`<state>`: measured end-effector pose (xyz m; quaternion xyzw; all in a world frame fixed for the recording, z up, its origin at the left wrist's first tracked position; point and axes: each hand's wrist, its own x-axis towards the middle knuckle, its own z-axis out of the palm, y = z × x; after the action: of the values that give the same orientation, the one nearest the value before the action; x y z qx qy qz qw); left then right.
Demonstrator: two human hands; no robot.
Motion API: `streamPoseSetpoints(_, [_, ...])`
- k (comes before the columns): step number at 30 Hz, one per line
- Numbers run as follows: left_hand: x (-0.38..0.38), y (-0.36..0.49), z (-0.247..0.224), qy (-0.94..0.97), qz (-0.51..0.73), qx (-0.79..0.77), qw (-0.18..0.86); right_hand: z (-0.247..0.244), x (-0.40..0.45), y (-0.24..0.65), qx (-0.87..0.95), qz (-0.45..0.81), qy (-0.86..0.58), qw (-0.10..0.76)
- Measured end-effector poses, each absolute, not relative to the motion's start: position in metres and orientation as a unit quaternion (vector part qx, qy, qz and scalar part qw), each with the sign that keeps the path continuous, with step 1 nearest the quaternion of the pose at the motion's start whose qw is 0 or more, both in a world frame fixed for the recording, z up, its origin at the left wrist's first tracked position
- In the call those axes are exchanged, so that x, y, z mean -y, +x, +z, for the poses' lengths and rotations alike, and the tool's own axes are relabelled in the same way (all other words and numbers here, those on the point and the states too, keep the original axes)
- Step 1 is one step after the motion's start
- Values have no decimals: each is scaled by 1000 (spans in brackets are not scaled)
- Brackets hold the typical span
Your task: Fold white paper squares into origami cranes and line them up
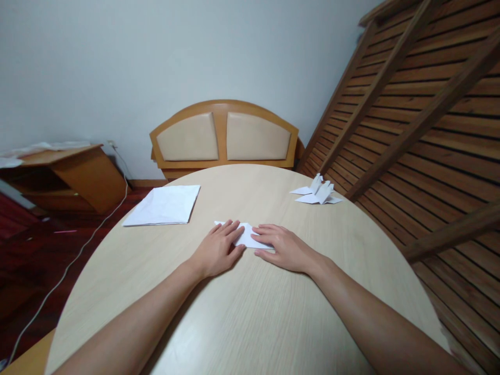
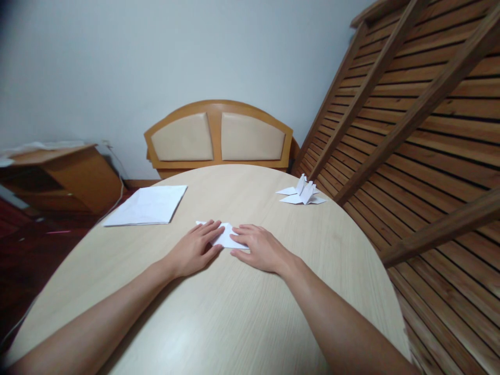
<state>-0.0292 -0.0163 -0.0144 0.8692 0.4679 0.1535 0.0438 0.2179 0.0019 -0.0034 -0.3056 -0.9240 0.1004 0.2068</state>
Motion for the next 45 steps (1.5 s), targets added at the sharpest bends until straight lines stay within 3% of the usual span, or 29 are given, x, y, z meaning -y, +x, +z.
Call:
streamPoseSetpoints(21, [11,-29,-11,868,217,-446,13,-10,-9,220,898,39,-378,224])
streamPoseSetpoints(30, [15,-26,-6,860,248,-441,66,-2,0,211,901,89,-347,245])
streamPoseSetpoints(45, [16,-24,-10,858,255,-434,96,-9,-3,211,866,87,-417,260])
